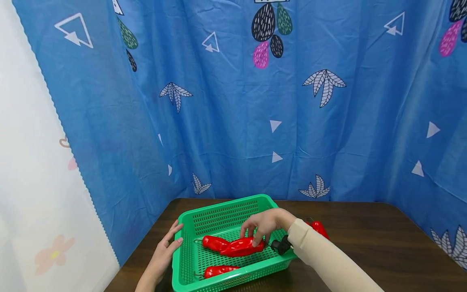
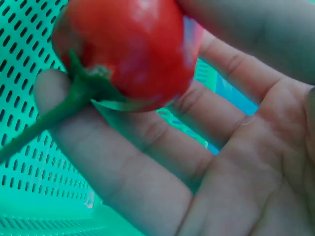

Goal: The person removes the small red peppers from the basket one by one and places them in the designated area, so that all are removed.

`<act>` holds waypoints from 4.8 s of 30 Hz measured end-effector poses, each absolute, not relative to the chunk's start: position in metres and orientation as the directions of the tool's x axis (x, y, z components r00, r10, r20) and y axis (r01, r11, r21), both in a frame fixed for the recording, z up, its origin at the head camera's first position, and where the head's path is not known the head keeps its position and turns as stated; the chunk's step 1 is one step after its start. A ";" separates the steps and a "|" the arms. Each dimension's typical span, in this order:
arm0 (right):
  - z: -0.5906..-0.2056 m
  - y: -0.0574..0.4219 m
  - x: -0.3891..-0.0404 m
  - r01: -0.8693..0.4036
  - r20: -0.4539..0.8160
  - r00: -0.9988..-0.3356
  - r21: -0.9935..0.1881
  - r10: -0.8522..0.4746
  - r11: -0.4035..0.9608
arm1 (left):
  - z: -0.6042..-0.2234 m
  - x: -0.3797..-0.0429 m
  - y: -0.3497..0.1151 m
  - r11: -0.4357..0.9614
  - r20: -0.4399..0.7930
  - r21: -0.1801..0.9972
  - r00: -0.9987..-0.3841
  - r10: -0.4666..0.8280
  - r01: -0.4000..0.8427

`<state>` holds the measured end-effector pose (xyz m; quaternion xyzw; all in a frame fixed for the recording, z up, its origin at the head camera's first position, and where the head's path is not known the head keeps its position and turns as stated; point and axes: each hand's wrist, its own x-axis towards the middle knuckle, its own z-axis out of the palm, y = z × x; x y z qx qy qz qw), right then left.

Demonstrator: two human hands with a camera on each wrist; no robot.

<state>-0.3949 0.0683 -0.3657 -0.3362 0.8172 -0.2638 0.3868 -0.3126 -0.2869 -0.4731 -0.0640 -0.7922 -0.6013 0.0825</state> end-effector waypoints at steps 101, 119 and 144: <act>-0.395 0.250 -0.348 -0.356 0.398 -0.840 -0.917 -0.369 -0.180 | -0.472 -0.316 -0.291 0.283 0.153 0.947 -0.988 0.020 0.152; -0.399 0.276 -0.350 -0.321 0.350 -0.923 -0.929 -0.162 -0.184 | -0.471 -0.316 -0.291 0.278 0.159 0.948 -0.987 0.016 0.157; -0.420 0.297 -0.360 -0.086 0.063 -0.988 -0.982 0.139 -0.169 | -0.472 -0.316 -0.289 0.282 0.155 0.947 -0.988 0.011 0.152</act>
